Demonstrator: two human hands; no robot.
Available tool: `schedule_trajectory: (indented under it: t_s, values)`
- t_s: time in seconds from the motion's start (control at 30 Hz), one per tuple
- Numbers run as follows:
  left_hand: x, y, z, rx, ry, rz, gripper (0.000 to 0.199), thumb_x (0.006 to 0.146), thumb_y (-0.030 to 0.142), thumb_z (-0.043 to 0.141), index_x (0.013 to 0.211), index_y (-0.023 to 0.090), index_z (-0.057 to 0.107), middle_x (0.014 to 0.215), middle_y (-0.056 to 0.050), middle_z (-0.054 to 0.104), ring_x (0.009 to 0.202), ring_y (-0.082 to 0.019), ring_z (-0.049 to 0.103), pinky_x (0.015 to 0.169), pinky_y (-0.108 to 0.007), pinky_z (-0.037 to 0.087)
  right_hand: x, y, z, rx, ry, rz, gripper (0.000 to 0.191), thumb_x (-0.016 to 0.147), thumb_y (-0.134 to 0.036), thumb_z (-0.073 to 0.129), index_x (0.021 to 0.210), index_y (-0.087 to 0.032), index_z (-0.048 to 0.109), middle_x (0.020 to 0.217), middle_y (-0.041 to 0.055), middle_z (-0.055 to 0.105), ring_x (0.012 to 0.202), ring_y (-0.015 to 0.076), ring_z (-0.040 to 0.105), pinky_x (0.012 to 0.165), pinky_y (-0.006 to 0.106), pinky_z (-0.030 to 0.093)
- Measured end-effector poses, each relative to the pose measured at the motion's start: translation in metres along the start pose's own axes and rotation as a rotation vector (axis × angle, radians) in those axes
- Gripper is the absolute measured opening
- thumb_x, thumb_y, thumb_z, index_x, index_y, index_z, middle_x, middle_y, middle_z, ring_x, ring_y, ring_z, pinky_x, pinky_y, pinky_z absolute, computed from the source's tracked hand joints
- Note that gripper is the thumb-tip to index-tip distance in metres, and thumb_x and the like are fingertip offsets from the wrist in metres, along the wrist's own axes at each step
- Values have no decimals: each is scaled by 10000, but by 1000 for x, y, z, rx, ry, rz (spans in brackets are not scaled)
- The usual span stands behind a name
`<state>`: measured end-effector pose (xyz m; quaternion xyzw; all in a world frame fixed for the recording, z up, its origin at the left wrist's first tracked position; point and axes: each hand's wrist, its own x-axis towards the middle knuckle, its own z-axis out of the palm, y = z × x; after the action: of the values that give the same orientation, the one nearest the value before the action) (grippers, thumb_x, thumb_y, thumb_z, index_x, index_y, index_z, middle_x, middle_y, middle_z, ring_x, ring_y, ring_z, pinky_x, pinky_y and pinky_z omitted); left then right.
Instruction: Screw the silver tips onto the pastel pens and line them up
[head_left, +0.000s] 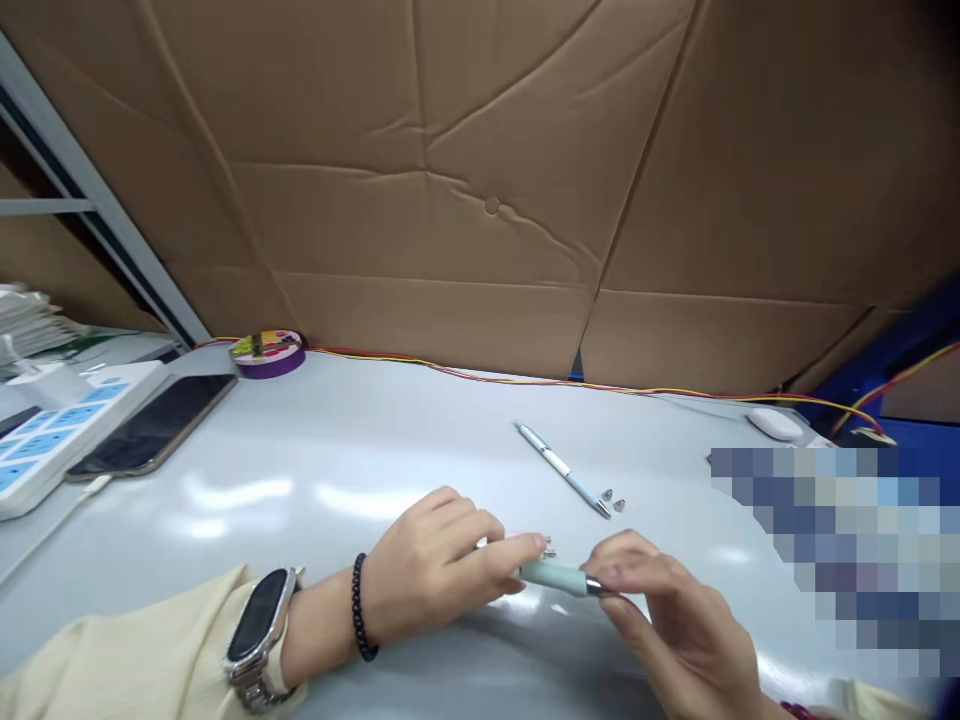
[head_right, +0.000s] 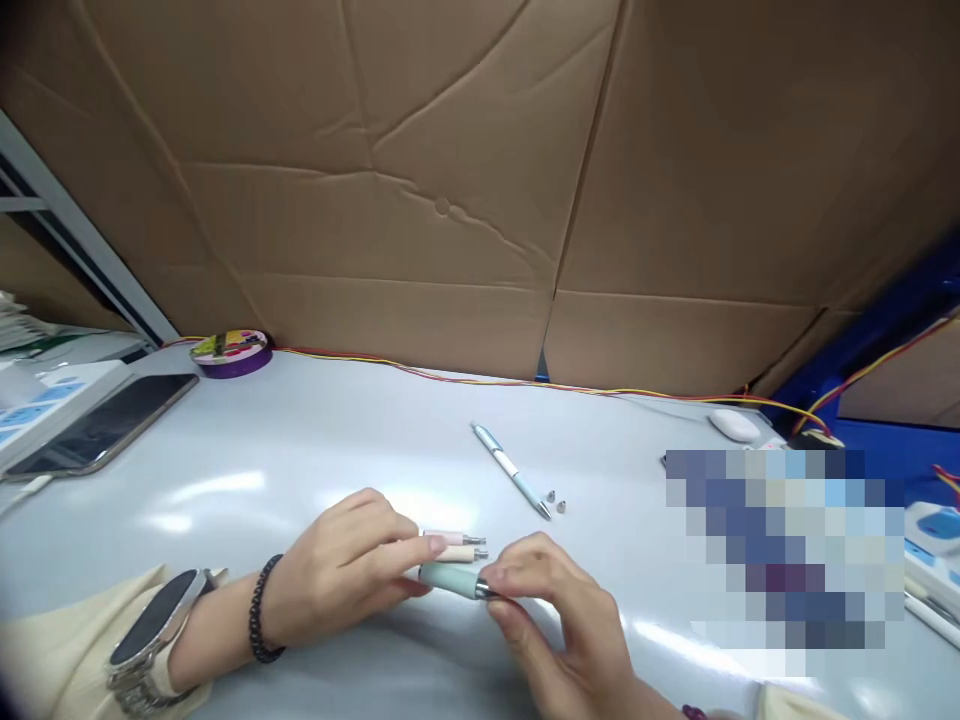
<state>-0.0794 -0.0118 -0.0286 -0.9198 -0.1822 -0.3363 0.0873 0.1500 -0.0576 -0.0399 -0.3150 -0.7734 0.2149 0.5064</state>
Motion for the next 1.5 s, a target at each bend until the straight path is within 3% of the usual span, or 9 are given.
schedule_trajectory:
  t_s: [0.13,0.23,0.5,0.73,0.93,1.07,1.2,1.37,1.5]
  values:
    - [-5,5,4,0,-170,-27,235,956,149,385,1160,209,486,698,19,631,504,-123,551,461,-229,399,3,-3,0,-117,-94,126,78,901,-224,484,897,-249,557,707,0,631,594,151,608,550,249,519]
    - [-7,7,9,3,-226,-74,262,954,165,378,1193,215,473,738,19,646,498,-132,567,421,-235,397,7,0,0,-203,-139,237,108,916,-220,449,865,-246,540,665,-26,612,537,119,568,495,204,486]
    - [-9,11,11,-86,-344,-261,278,973,221,299,1173,197,490,796,-15,675,605,-166,645,480,-238,470,6,12,-3,-204,-219,192,163,902,-197,490,1048,-265,513,871,18,608,724,151,586,667,279,510]
    - [-5,14,7,-23,-435,-209,257,953,191,355,1166,188,498,874,-33,705,587,-180,660,473,-251,490,7,10,-2,-154,-285,344,136,942,-254,423,1032,-253,524,620,-49,556,535,124,531,513,223,460]
    - [-6,14,6,-23,-386,-210,280,958,174,313,1169,160,497,897,-47,703,598,-184,665,457,-267,499,10,9,-8,-149,-234,206,74,895,-258,534,957,-246,574,799,-2,627,692,139,580,647,252,499]
    - [-7,16,6,36,-366,-156,304,963,155,276,1170,162,499,748,-26,681,526,-172,629,439,-257,483,9,7,-8,-100,-256,293,102,912,-259,498,965,-224,578,732,-10,635,633,133,591,581,232,503]
    - [-8,19,4,-59,-375,-199,315,986,192,256,1203,150,480,889,-71,702,685,-188,678,562,-280,540,8,7,-7,-108,-212,228,78,868,-171,552,912,-226,583,764,0,652,647,135,596,600,249,510]
    - [-6,17,4,-155,-384,-226,296,993,205,244,1190,153,458,1027,-72,695,730,-189,689,575,-300,553,10,10,-12,-96,-166,117,181,828,-52,532,828,-231,560,816,11,662,780,158,627,732,307,503]
    - [-5,17,5,-184,-361,-222,295,987,185,253,1213,170,442,1077,-70,677,859,-191,681,676,-305,564,10,11,-12,-75,-148,103,157,823,-72,572,856,-226,568,811,2,658,742,141,618,672,265,504]
